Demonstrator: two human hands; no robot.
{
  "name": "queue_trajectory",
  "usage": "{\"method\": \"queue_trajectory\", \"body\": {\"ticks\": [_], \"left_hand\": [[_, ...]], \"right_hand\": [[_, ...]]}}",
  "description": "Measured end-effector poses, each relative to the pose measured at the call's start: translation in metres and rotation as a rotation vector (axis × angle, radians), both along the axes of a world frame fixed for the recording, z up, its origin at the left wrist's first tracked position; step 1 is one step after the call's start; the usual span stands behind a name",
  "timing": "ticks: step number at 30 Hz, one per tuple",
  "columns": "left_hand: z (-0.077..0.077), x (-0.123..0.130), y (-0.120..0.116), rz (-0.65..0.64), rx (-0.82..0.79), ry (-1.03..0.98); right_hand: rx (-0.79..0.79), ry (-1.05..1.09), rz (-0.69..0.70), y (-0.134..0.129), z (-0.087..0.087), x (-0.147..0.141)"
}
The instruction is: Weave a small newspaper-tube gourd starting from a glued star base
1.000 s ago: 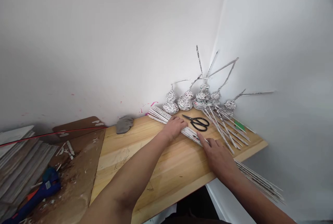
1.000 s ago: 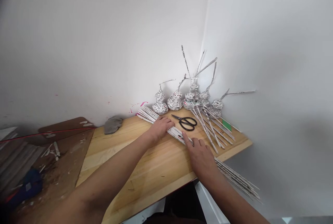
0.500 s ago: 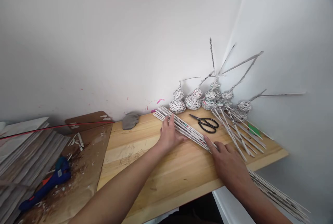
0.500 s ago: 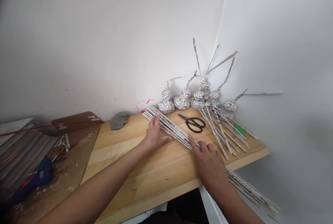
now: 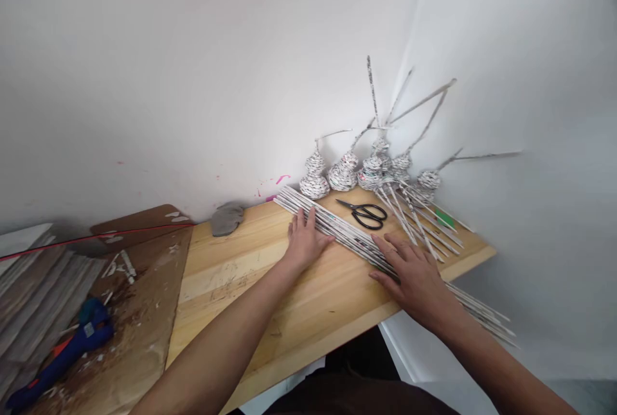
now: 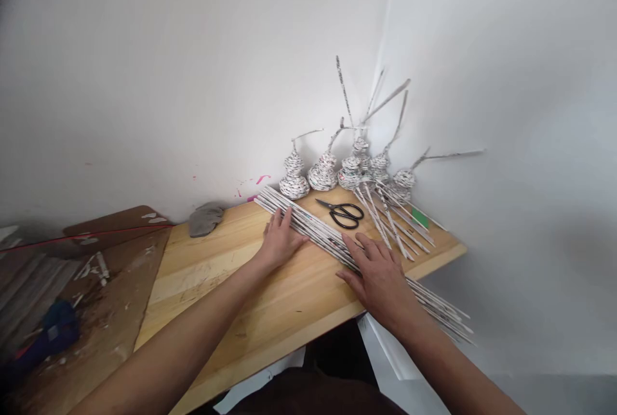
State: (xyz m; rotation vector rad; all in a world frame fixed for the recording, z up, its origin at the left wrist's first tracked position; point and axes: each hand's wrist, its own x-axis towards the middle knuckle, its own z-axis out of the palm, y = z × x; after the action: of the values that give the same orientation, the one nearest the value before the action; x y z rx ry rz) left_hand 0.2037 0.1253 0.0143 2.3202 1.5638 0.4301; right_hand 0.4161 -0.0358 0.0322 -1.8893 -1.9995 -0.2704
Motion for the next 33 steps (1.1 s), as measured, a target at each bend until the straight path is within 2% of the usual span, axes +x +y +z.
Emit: {"method": "queue_trajectory", "body": {"ticks": [3, 7, 9, 11, 16, 19, 22, 28, 33], "left_hand": [[0.001, -0.006, -0.005, -0.008, 0.016, -0.006], [0.005, -0.011, -0.013, -0.021, 0.008, 0.022], [0.009, -0.014, -0.019, -0.043, 0.028, 0.028], [0.014, -0.018, -0.026, -0.053, 0.054, 0.036], [0.026, -0.038, -0.041, -0.107, 0.165, -0.033], [0.031, -0.057, -0.05, -0.16, 0.212, -0.09], [0.033, -0.08, -0.062, -0.142, 0.225, -0.113], [0.029, -0.118, -0.08, -0.074, 0.197, -0.152], [0.017, -0.136, -0.089, -0.054, 0.189, -0.191]], "right_hand": [[0.099, 0.298, -0.038, -0.025, 0.018, 0.021], [0.228, 0.747, -0.463, -0.063, 0.029, 0.069], [0.159, 0.96, -0.607, -0.081, 0.024, 0.092], [-0.019, 1.119, -0.667, -0.098, 0.017, 0.11], [-0.456, 1.321, -0.593, -0.123, 0.014, 0.118], [-0.632, 1.297, -0.461, -0.127, 0.021, 0.111], [-0.755, 1.239, -0.386, -0.129, 0.028, 0.105], [-0.936, 1.099, -0.347, -0.137, 0.026, 0.098], [-0.822, 1.123, -0.398, -0.139, 0.017, 0.09]]}}
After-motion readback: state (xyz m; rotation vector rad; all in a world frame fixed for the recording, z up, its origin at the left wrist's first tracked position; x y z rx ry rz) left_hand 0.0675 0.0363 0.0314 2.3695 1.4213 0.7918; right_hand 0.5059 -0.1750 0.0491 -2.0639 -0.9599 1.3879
